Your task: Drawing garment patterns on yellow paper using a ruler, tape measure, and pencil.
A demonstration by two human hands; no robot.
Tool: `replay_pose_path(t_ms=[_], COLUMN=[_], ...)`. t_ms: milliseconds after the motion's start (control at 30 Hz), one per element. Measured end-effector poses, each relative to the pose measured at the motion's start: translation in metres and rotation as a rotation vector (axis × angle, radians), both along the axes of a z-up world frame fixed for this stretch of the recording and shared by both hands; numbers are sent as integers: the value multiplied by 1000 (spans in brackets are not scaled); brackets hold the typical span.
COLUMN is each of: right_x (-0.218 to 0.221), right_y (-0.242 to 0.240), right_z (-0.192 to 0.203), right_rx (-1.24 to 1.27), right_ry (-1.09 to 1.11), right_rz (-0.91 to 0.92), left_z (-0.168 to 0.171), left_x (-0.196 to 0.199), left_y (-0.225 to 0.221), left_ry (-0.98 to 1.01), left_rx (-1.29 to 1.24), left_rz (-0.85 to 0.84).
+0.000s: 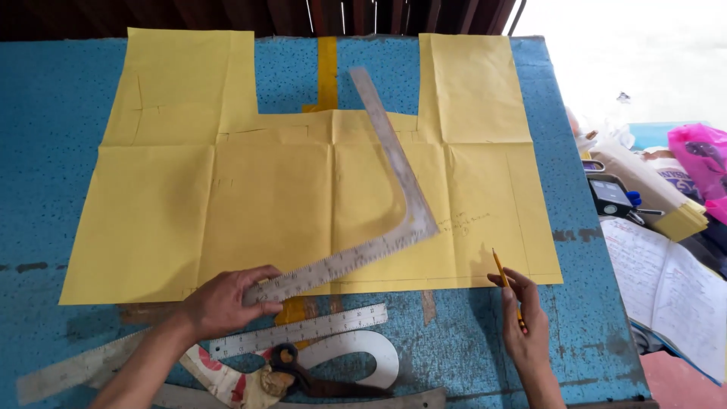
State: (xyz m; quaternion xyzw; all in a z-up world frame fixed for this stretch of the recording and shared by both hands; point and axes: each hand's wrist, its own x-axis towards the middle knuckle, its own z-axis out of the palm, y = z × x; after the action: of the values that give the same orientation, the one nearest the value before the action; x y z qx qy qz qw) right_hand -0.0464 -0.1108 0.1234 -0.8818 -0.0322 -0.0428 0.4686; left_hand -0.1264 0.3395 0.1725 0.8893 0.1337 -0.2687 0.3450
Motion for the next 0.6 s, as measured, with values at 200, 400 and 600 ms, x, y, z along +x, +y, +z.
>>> replay_pose_path(t_ms=[200,400,600], right_x=[14,69,130], right_y=[35,78,106], right_z=[13,-1,-21], right_rx=[63,-17,-69], right_ry=[54,-27,-38], right_rz=[60,137,118], left_z=[14,-9,-5], left_x=[19,42,72], left_y=[21,38,-36], left_ry=[197,33,-302], left_rx=[197,470,321], left_rz=[-150,-227,-260])
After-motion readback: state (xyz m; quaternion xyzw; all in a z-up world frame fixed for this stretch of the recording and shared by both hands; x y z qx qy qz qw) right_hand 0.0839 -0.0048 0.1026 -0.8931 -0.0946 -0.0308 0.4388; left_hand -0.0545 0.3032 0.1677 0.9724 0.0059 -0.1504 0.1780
